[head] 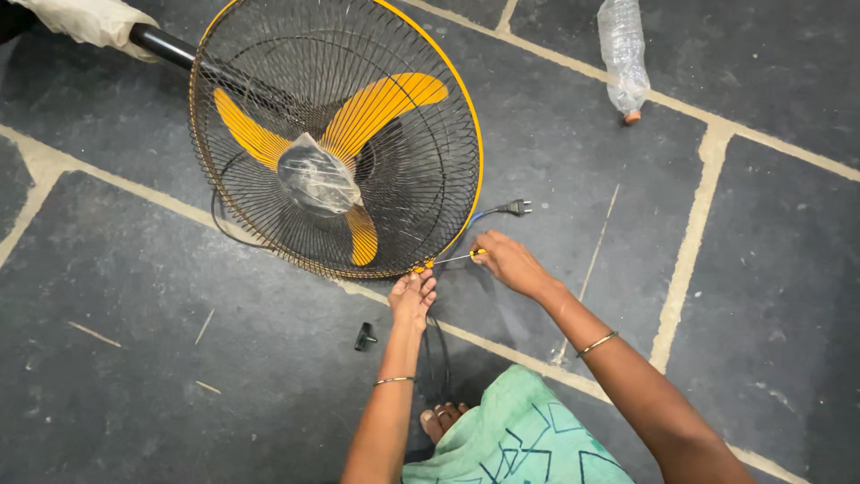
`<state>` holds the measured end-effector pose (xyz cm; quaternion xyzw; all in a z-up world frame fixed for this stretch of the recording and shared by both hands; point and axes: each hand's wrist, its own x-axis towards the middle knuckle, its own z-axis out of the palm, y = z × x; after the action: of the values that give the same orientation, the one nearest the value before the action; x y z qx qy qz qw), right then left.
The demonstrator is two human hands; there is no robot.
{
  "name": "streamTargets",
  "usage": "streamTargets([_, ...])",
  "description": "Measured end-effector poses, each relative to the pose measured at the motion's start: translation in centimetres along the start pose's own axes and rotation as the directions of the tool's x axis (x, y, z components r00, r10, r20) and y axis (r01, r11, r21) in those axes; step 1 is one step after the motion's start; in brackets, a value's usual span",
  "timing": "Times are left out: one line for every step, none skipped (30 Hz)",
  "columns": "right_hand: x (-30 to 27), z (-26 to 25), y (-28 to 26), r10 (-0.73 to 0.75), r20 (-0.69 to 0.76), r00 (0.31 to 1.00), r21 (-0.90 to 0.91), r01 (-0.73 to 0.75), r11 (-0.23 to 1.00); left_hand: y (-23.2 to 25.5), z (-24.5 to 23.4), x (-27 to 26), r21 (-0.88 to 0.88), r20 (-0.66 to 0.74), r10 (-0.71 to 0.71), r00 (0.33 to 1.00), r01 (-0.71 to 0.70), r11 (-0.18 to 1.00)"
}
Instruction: The person assembles a standing fan by attaching the head to the pole and securing it with a screwdriver. They then attach the front grill and tighten the screws to complete the assembly.
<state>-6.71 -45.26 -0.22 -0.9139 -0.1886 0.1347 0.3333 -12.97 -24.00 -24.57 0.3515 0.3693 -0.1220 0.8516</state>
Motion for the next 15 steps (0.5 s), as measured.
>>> streamTargets([-0.1, -0.2, -0.3, 0.004, 0.006, 1.0, 0.003, -0.004, 1.0, -0.1, 0.0, 0.1, -0.015, -0.006, -0.001, 1.0, 0.001, 1.0])
streamTargets([0.0, -0.4, -0.7, -0.019, 0.001, 1.0, -0.003, 0.019, 1.0, -0.2, 0.0, 0.2, -0.021, -0.011, -0.011, 1.0, 0.011, 1.0])
streamTargets([0.0, -0.7, -0.9, -0.042, -0.003, 0.999, -0.009, 0.042, 0.999, -0.3, 0.1, 0.3, -0.026, -0.017, -0.021, 1.0, 0.02, 0.999])
streamTargets([0.0, -1.0, -1.2, -0.063, -0.011, 0.998, -0.014, 0.063, 0.998, -0.3, 0.1, 0.4, -0.028, -0.021, -0.032, 0.999, 0.031, 0.999])
streamTargets([0.1, -1.3, -1.5, -0.088, -0.022, 0.996, -0.027, 0.087, 0.996, -0.3, 0.2, 0.4, -0.035, -0.025, -0.039, 0.999, 0.038, 0.999])
streamTargets([0.0, -1.5, -1.7, -0.111, -0.033, 0.993, -0.039, 0.11, 0.993, -0.3, 0.2, 0.5, -0.04, -0.028, -0.048, 0.998, 0.047, 0.998])
streamTargets([0.1, -1.7, -2.0, -0.134, -0.045, 0.99, -0.051, 0.132, 0.99, -0.2, 0.2, 0.5, -0.046, -0.031, -0.056, 0.998, 0.055, 0.997])
streamTargets([0.4, -1.6, -2.4, -0.173, -0.065, 0.983, -0.027, 0.172, 0.985, 0.0, 0.2, 0.6, -0.054, -0.02, -0.056, 0.998, 0.055, 0.997])
streamTargets([0.8, -1.5, -2.8, -0.211, -0.086, 0.974, -0.003, 0.212, 0.977, 0.1, 0.2, 0.6, -0.062, -0.009, -0.056, 0.998, 0.055, 0.997])
streamTargets([1.0, -1.4, -3.1, -0.247, -0.105, 0.963, 0.02, 0.25, 0.968, 0.0, 0.2, 0.6, -0.071, 0.001, -0.058, 0.998, 0.058, 0.996])
streamTargets([1.2, -1.2, -3.3, -0.231, -0.096, 0.968, -0.018, 0.23, 0.973, -0.1, 0.2, 0.5, -0.068, -0.001, -0.059, 0.998, 0.059, 0.996])
streamTargets([1.4, -1.2, -3.4, -0.215, -0.089, 0.972, -0.056, 0.211, 0.976, -0.1, 0.3, 0.4, -0.063, -0.002, -0.059, 0.998, 0.059, 0.996])
streamTargets([1.4, -1.1, -3.5, -0.199, -0.083, 0.977, -0.095, 0.191, 0.977, 0.0, 0.3, 0.3, -0.057, -0.003, -0.06, 0.998, 0.059, 0.997])
streamTargets([1.4, -1.0, -3.5, -0.155, -0.085, 0.984, -0.036, 0.153, 0.988, 0.2, 0.4, 0.3, -0.061, -0.008, -0.061, 0.998, 0.06, 0.996])
streamTargets([1.3, -1.0, -3.4, -0.111, -0.085, 0.99, 0.023, 0.114, 0.993, 0.6, 0.5, 0.3, -0.064, -0.013, -0.062, 0.998, 0.061, 0.996])
